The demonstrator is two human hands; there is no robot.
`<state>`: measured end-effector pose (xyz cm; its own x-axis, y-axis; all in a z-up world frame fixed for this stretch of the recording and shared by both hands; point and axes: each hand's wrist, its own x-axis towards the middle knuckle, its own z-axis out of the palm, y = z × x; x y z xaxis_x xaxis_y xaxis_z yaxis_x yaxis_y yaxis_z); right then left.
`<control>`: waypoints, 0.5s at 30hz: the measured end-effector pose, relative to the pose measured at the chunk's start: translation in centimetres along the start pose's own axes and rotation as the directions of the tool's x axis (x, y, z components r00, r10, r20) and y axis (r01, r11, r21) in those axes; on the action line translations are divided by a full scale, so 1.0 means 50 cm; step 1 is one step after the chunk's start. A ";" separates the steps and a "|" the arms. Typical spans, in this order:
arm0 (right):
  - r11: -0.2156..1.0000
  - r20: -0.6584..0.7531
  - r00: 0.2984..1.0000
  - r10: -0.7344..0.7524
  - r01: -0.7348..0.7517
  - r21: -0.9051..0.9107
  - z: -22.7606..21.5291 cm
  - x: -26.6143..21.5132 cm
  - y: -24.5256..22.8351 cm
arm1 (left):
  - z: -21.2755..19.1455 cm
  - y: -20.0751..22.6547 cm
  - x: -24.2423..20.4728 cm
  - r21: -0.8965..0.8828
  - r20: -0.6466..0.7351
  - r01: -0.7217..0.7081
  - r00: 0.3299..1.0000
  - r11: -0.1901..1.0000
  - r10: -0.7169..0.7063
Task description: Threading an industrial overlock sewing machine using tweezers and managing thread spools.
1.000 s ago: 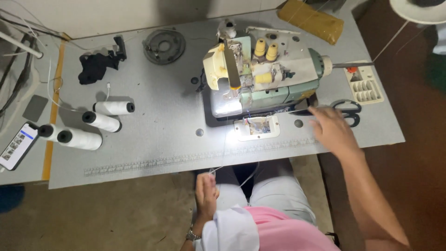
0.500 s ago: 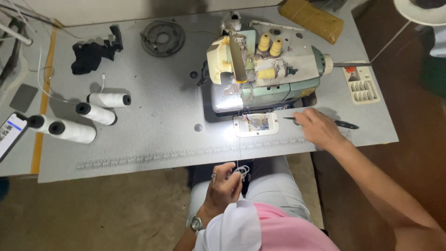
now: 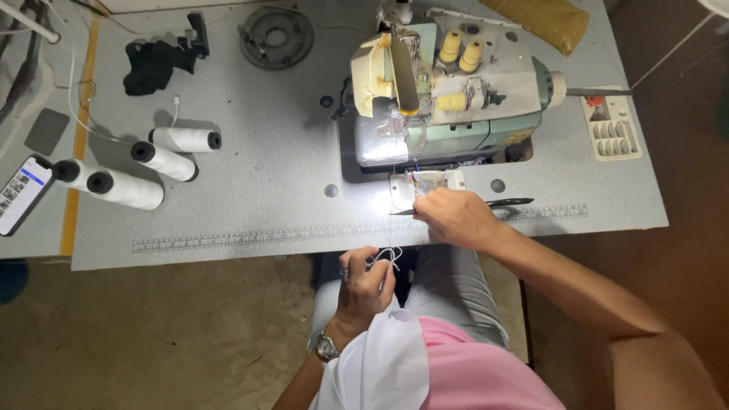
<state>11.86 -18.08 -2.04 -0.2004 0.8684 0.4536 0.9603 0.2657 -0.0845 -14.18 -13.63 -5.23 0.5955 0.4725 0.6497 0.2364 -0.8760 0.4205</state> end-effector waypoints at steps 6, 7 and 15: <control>0.996 -0.089 0.995 -0.042 0.035 -0.076 0.001 0.042 -0.036 | 0.012 0.002 0.004 -0.006 0.037 0.003 0.999 1.000 -0.003; 0.993 -0.099 0.994 -0.054 0.044 -0.106 0.007 0.045 -0.035 | 0.011 0.003 0.007 -0.008 0.039 0.008 0.999 1.000 -0.008; 0.995 0.061 0.996 0.062 -0.057 -0.077 -0.010 0.042 -0.020 | -0.053 -0.019 0.000 -0.197 0.122 0.169 0.982 0.966 -0.147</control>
<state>10.56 -16.73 -0.54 -0.1523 0.9070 0.3927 0.9822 0.1830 -0.0418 -16.41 -12.53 -3.95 0.6433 0.5809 0.4986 0.1780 -0.7470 0.6406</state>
